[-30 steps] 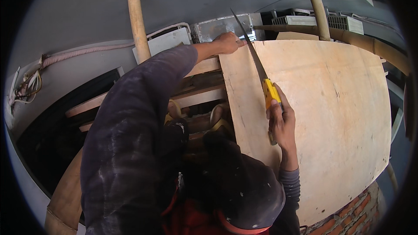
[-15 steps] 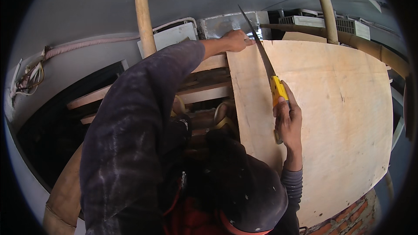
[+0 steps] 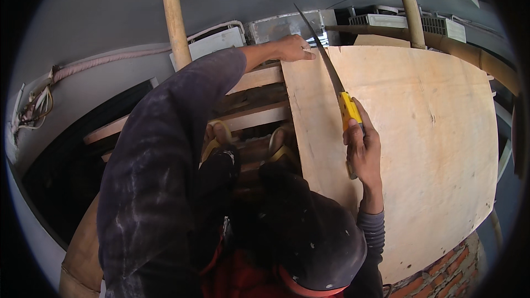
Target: The person secures bamboo poles on a wall using wire, then positions a large plywood sheet onto a wooden scaffold frame. They adjust the sheet's placement and use a hand saw to cut the plywood to fit the structure.
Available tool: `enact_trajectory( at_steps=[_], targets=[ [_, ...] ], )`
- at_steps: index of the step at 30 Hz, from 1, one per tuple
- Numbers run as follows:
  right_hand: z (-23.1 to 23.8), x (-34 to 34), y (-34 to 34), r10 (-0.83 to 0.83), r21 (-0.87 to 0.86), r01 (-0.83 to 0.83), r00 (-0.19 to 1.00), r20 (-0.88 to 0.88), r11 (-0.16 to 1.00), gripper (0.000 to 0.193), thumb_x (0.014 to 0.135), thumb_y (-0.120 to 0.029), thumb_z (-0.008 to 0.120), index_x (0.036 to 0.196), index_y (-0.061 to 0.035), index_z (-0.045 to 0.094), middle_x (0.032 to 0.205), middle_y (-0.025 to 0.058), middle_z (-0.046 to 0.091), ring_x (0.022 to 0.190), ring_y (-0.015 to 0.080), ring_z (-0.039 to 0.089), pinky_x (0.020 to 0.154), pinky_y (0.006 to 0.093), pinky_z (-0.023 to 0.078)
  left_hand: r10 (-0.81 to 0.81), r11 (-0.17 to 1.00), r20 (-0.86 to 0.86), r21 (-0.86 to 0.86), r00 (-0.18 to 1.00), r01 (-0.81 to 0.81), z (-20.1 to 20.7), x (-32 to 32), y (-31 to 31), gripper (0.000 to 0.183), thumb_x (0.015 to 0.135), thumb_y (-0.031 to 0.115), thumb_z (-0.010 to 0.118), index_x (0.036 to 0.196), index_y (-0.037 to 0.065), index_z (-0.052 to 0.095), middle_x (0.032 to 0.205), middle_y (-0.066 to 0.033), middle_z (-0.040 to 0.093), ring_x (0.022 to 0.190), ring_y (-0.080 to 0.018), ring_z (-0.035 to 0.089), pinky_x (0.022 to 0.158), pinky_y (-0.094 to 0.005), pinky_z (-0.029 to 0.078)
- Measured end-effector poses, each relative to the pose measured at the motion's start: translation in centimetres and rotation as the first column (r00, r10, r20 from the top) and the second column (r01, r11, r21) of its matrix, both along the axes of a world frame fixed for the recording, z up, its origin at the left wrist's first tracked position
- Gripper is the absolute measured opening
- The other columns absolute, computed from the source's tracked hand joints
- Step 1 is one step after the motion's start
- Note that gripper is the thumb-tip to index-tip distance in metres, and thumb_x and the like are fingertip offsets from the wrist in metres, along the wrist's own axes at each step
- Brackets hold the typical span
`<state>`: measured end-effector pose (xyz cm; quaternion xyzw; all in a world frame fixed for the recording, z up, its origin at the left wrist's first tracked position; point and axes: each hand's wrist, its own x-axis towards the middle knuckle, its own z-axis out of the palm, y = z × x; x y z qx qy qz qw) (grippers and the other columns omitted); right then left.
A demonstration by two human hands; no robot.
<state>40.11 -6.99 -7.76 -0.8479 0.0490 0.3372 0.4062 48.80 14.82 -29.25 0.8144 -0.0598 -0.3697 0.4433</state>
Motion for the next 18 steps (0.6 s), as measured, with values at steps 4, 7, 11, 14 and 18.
enact_trajectory(
  at_steps=[4, 7, 11, 14, 18],
  targets=[
    [1.7, -1.4, -1.5, -0.007, 0.037, 0.007, 1.0, -0.002, 0.999, 0.045, 0.095, -0.028, 0.041, 0.133, -0.003, 0.04, 0.058, 0.0006, 0.044, 0.053, 0.0078, 0.039, 0.051, 0.0226, 0.034, -0.003, 1.0, -0.059, -0.009, 0.998, 0.002, 0.2, -0.1, 0.2, 0.067, 0.08, 0.052, 0.057, 0.115, -0.005, 0.054, 0.115, -0.0245, 0.055, 0.11, -0.035, 0.051, 0.093, -0.036, 0.04],
    [1.6, -1.9, -1.7, -0.028, 0.052, 0.026, 0.999, 0.04, 0.998, 0.045, 0.095, -0.028, 0.04, 0.133, -0.0032, 0.04, 0.058, 0.0003, 0.044, 0.052, 0.0074, 0.04, 0.05, 0.0224, 0.034, -0.019, 1.0, -0.052, 0.007, 0.998, 0.02, 0.7, 0.0, 0.2, 0.071, 0.078, 0.052, 0.059, 0.117, -0.007, 0.052, 0.117, -0.0257, 0.053, 0.112, -0.0356, 0.05, 0.095, -0.0361, 0.039],
    [1.3, -0.9, -0.4, -0.046, 0.021, 0.047, 0.999, -0.023, 0.999, 0.045, 0.096, -0.028, 0.039, 0.133, -0.0034, 0.04, 0.058, 0.0007, 0.044, 0.053, 0.0076, 0.04, 0.05, 0.0226, 0.034, -0.042, 0.999, -0.063, -0.023, 0.997, 0.04, 1.4, 0.0, 0.0, 0.075, 0.074, 0.052, 0.065, 0.118, -0.008, 0.051, 0.119, -0.0265, 0.052, 0.113, -0.0356, 0.049, 0.096, -0.0359, 0.038],
    [1.1, -1.1, -0.4, -0.035, 0.03, 0.034, 0.999, 0.011, 0.999, 0.045, 0.096, -0.028, 0.039, 0.133, -0.0033, 0.039, 0.057, 0.0011, 0.043, 0.053, 0.0077, 0.04, 0.05, 0.0227, 0.034, -0.115, 0.992, -0.145, -0.064, 0.983, 0.107, 2.2, 0.8, 0.5, 0.075, 0.073, 0.05, 0.067, 0.118, -0.008, 0.051, 0.119, -0.0266, 0.051, 0.113, -0.0354, 0.049, 0.096, -0.0358, 0.039],
    [2.3, -2.0, -1.2, -0.016, 0.037, 0.016, 1.0, 0.007, 0.999, 0.046, 0.095, -0.028, 0.039, 0.133, -0.002, 0.039, 0.057, 0.0014, 0.043, 0.053, 0.0077, 0.04, 0.05, 0.0225, 0.034, -0.05, 0.999, -0.048, -0.015, 0.998, 0.049, 1.2, 0.0, 0.4, 0.071, 0.073, 0.048, 0.067, 0.116, -0.007, 0.053, 0.116, -0.0261, 0.053, 0.112, -0.0352, 0.05, 0.094, -0.0363, 0.04]
  ],
)
